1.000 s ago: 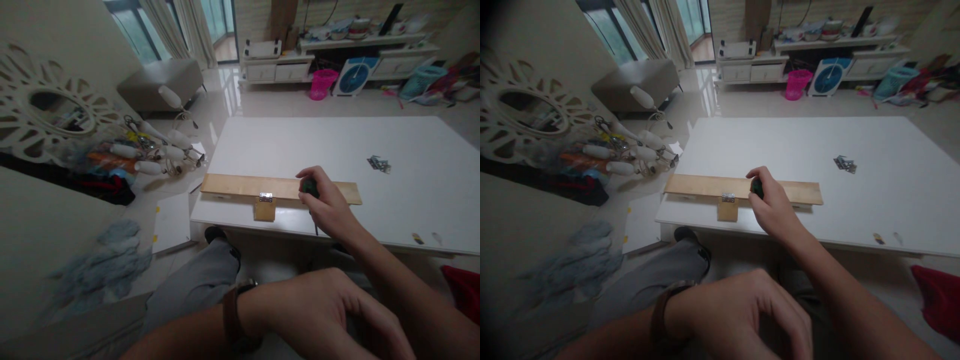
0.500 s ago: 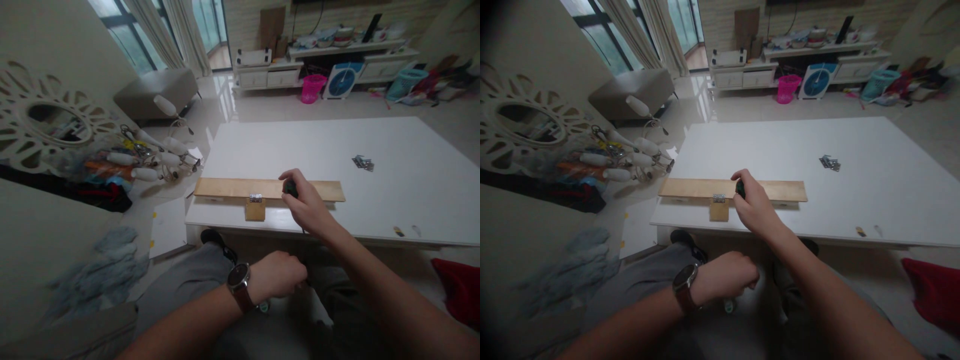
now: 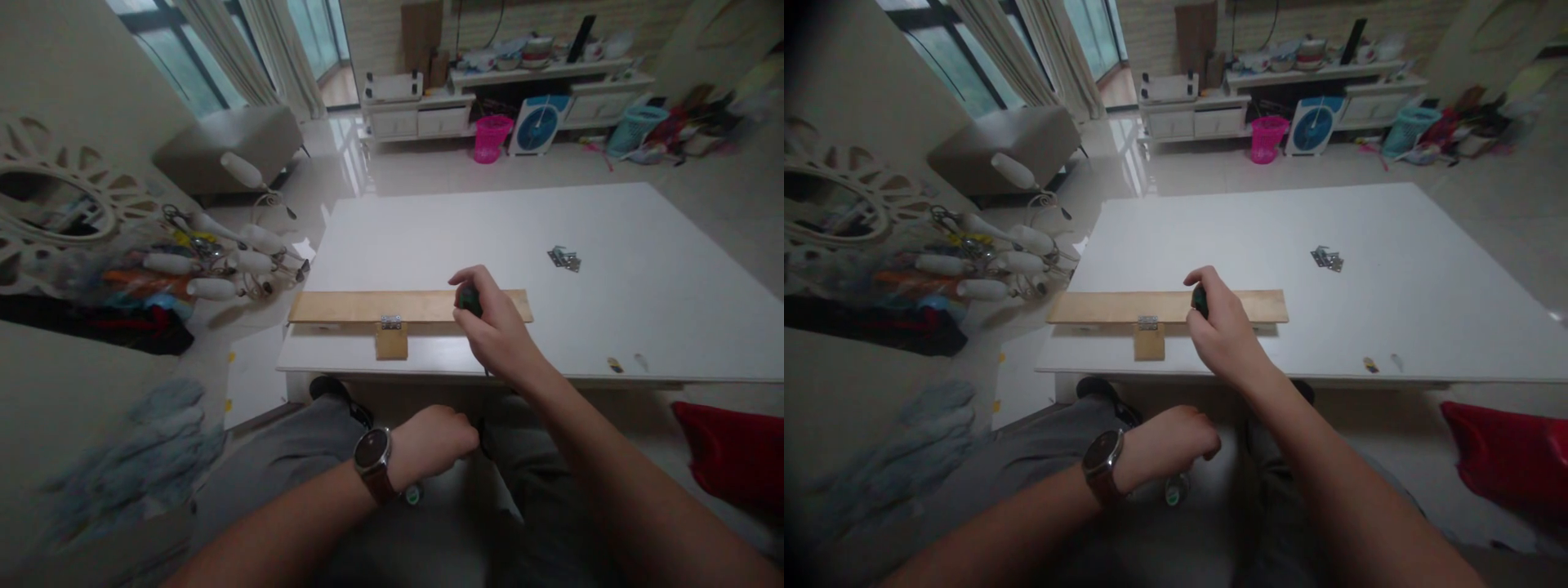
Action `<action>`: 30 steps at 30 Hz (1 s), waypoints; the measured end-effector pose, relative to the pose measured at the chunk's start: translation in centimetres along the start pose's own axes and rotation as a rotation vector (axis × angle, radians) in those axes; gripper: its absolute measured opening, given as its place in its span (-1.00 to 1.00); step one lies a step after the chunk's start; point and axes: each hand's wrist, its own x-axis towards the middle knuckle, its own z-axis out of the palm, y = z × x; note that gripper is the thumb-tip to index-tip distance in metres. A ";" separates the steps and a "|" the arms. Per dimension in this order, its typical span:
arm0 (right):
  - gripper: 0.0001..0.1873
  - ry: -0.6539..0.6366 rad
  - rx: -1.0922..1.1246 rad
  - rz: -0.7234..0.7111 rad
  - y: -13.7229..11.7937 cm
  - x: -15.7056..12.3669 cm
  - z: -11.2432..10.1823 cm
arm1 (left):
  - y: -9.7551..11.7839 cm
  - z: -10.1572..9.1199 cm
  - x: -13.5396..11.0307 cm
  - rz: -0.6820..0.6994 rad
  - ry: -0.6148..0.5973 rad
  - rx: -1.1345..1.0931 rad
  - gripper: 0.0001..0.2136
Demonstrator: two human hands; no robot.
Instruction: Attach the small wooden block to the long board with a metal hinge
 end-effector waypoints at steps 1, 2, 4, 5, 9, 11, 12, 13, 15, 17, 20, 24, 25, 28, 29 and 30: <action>-0.68 0.007 -0.002 0.002 0.1 -0.1 -0.3 | 0.0 0.1 0.2 0.031 0.021 -0.002 -0.85; -0.68 0.014 -0.006 0.008 0.3 -0.1 -0.5 | 0.0 0.1 0.4 0.061 0.037 -0.007 -0.86; -0.68 0.032 -0.019 0.024 0.6 -0.2 -1.1 | 0.2 0.1 1.0 0.077 0.049 -0.018 -0.93; -0.69 0.038 -0.027 0.032 0.8 -0.2 -1.4 | 0.3 0.1 1.2 0.060 0.046 -0.018 -0.91; -0.69 0.055 -0.057 0.060 1.7 -0.3 -2.3 | 0.3 0.0 1.7 0.121 0.101 0.013 -0.88; -0.68 0.056 -0.071 0.082 2.2 -0.2 -2.5 | 0.1 0.0 1.5 0.190 0.162 0.017 -0.88; -0.68 0.056 -0.079 0.094 2.4 -0.2 -2.6 | -0.1 0.0 1.3 0.193 0.185 0.015 -0.90; -0.67 0.055 -0.088 0.103 2.7 -0.1 -2.5 | -0.3 0.0 1.0 0.176 0.198 0.014 -0.91; -0.67 0.050 -0.109 0.115 3.2 0.0 -2.3 | -0.6 -0.1 0.4 0.120 0.192 0.020 -0.90; -0.66 0.036 -0.130 0.118 3.8 0.3 -1.9 | -0.9 -0.4 -0.2 0.072 0.170 0.028 -0.87; -0.68 0.006 -0.160 0.116 4.3 0.6 -0.8 | -1.2 -0.9 -1.1 0.015 0.148 -0.021 -0.91; -0.70 -0.038 -0.202 0.082 4.6 0.9 1.1 | -1.7 -1.5 -2.1 -0.082 0.131 -0.107 -0.91; -0.71 -0.048 -0.213 0.072 4.6 0.9 1.6 | -1.9 -1.6 -2.4 -0.109 0.124 -0.117 -0.91; -0.73 -0.063 -0.259 0.047 4.7 0.8 3.1 | -2.7 -2.2 -2.9 -0.168 0.121 -0.132 -0.84; -0.71 -0.071 -0.274 0.044 4.7 0.7 3.5 | -3.1 -2.5 -3.1 -0.185 0.138 -0.132 -0.84; -0.68 -0.070 -0.286 0.048 4.8 0.7 3.9 | -3.5 -2.8 -3.2 -0.208 0.159 -0.131 -0.85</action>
